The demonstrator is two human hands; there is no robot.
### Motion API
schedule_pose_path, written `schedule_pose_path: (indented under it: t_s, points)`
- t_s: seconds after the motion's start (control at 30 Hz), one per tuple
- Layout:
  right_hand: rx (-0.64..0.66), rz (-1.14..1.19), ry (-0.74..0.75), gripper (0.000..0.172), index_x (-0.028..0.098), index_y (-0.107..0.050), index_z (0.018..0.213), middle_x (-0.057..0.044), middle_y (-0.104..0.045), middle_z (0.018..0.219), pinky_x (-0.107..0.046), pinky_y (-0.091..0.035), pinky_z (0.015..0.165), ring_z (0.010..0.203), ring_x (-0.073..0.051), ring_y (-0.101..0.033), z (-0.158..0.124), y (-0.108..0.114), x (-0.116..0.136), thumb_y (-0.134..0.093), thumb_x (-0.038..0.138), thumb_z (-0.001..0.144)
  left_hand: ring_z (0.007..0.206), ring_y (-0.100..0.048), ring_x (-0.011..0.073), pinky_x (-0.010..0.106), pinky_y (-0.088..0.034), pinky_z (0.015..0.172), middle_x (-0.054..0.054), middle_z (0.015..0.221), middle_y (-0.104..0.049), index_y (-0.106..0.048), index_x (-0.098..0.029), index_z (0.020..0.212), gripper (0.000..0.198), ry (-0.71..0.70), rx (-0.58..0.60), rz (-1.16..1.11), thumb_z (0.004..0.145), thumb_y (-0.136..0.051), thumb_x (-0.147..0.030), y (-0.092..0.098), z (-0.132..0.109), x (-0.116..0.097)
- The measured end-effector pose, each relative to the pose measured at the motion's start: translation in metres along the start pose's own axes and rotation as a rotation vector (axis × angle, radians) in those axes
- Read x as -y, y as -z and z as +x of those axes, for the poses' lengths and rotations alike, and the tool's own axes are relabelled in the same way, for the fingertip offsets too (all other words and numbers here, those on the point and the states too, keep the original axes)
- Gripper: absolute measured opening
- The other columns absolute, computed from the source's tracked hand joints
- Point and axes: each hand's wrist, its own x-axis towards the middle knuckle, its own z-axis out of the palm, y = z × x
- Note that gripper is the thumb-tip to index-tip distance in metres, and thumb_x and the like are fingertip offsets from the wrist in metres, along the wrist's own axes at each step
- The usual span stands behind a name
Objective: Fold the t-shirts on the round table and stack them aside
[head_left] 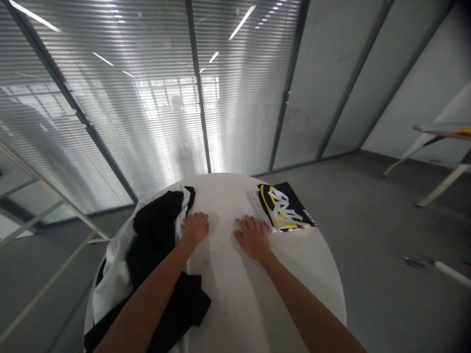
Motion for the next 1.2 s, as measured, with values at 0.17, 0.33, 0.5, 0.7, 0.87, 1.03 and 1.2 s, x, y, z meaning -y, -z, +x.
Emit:
schedule_pose_path:
  t_s: [0.17,0.33,0.5,0.7,0.87,1.03,1.2]
  points:
    - [-0.01,0.01,-0.009,0.047,0.028,-0.049,0.138,-0.011,-0.044,0.146,-0.056,-0.019,0.109,0.135,-0.031,-0.032,-0.001,0.001,-0.001,-0.04,0.046,0.095,0.118,-0.051,0.0295,0.046,-0.033,0.103,0.013,0.12,-0.061,-0.067,-0.019,0.108,0.03,0.088,-0.181,0.081,0.085,-0.047,-0.023,0.031,-0.025,0.022]
    - [-0.009,0.015,-0.012,0.046,0.028,-0.05,0.137,-0.01,-0.045,0.145,-0.054,-0.02,0.109,0.134,-0.03,-0.033,-0.003,0.002,-0.001,-0.042,0.046,0.095,0.098,-0.063,0.0324,0.045,-0.047,0.082,0.014,0.107,-0.067,-0.064,-0.019,0.113,0.043,0.502,0.036,0.021,0.089,-0.038,-0.045,0.062,-0.037,0.102]
    - [-0.015,0.034,-0.018,0.046,0.029,-0.052,0.135,-0.01,-0.047,0.143,-0.053,-0.021,0.109,0.133,-0.03,-0.035,-0.003,0.003,0.0,-0.042,0.047,0.095,0.103,-0.064,0.0313,0.039,-0.048,0.085,0.016,0.11,-0.069,-0.065,-0.017,0.112,0.049,0.559,0.227,-0.031,0.086,-0.042,-0.051,0.06,-0.056,0.166]
    - [-0.024,0.038,-0.026,0.044,0.029,-0.054,0.134,-0.009,-0.048,0.142,-0.052,-0.021,0.109,0.133,-0.028,-0.035,-0.004,0.005,0.002,-0.043,0.046,0.094,0.11,-0.061,0.0328,0.046,-0.047,0.088,0.013,0.117,-0.068,-0.066,-0.022,0.114,0.038,0.512,0.143,0.03,0.085,-0.044,-0.032,0.06,-0.067,0.14]
    - [-0.023,0.032,-0.02,0.044,0.029,-0.053,0.134,-0.009,-0.048,0.142,-0.051,-0.022,0.108,0.132,-0.028,-0.037,-0.005,0.005,0.003,-0.044,0.046,0.094,0.099,-0.066,0.0246,0.036,-0.049,0.087,0.008,0.107,-0.071,-0.067,-0.021,0.107,0.032,0.482,-0.018,-0.212,0.086,-0.045,-0.031,0.08,-0.053,0.094]
    - [-0.018,0.037,-0.019,0.045,0.029,-0.053,0.134,-0.009,-0.048,0.143,-0.051,-0.024,0.107,0.132,-0.029,-0.037,-0.003,0.002,0.001,-0.044,0.048,0.094,0.09,-0.067,0.0178,0.028,-0.05,0.085,0.005,0.099,-0.073,-0.069,-0.019,0.109,0.031,0.262,-0.008,-0.559,0.086,-0.049,-0.029,0.102,-0.051,0.032]
    - [0.009,0.04,-0.023,0.047,0.027,-0.055,0.133,-0.01,-0.047,0.144,-0.051,-0.024,0.107,0.133,-0.029,-0.036,-0.002,0.001,-0.001,-0.042,0.05,0.095,0.091,-0.067,0.0166,0.027,-0.051,0.085,0.001,0.103,-0.073,-0.07,-0.026,0.114,0.034,-0.128,0.248,-0.721,0.09,-0.048,-0.036,0.111,-0.065,0.004]
